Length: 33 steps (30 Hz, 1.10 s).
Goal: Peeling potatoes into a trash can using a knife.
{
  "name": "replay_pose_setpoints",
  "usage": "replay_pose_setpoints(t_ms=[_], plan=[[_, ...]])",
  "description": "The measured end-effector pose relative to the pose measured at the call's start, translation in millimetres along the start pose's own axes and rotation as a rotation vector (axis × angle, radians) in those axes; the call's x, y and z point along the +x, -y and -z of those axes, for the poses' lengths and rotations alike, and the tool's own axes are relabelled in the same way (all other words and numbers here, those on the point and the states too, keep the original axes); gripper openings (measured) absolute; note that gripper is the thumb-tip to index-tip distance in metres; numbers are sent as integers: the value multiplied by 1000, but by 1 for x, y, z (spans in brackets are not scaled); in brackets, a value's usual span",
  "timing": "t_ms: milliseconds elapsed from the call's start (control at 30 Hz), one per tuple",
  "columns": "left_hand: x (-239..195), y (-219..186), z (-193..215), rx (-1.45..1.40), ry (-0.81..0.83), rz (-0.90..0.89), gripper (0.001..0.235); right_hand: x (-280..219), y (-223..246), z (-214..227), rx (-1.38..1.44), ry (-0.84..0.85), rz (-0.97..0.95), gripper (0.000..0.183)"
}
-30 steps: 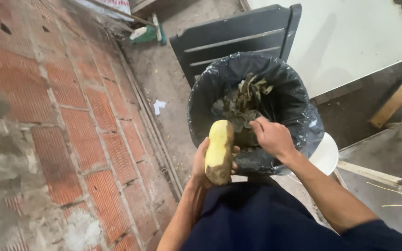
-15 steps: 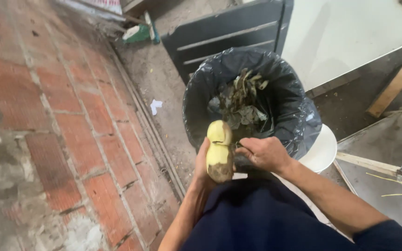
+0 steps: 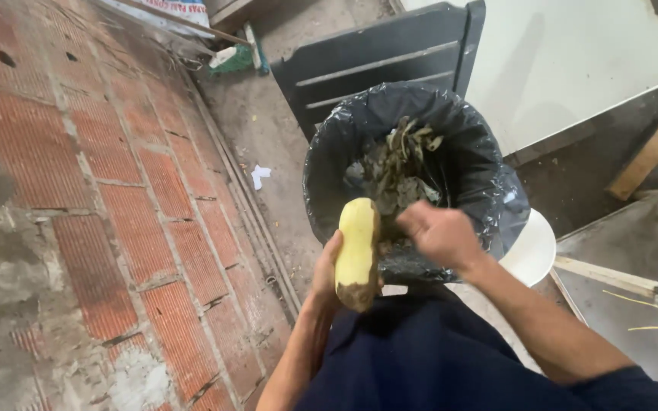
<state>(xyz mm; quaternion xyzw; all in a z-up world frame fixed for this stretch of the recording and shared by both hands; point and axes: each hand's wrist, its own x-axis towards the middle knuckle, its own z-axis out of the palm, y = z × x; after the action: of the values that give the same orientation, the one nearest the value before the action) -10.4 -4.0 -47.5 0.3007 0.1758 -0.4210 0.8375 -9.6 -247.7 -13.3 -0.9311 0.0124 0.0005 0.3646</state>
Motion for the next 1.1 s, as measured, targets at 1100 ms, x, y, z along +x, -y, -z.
replay_pose_setpoints(t_ms=[1100], plan=[[25, 9, 18, -213, -94, -35, 67, -43, 22, 4, 154, 123, 389, 34]])
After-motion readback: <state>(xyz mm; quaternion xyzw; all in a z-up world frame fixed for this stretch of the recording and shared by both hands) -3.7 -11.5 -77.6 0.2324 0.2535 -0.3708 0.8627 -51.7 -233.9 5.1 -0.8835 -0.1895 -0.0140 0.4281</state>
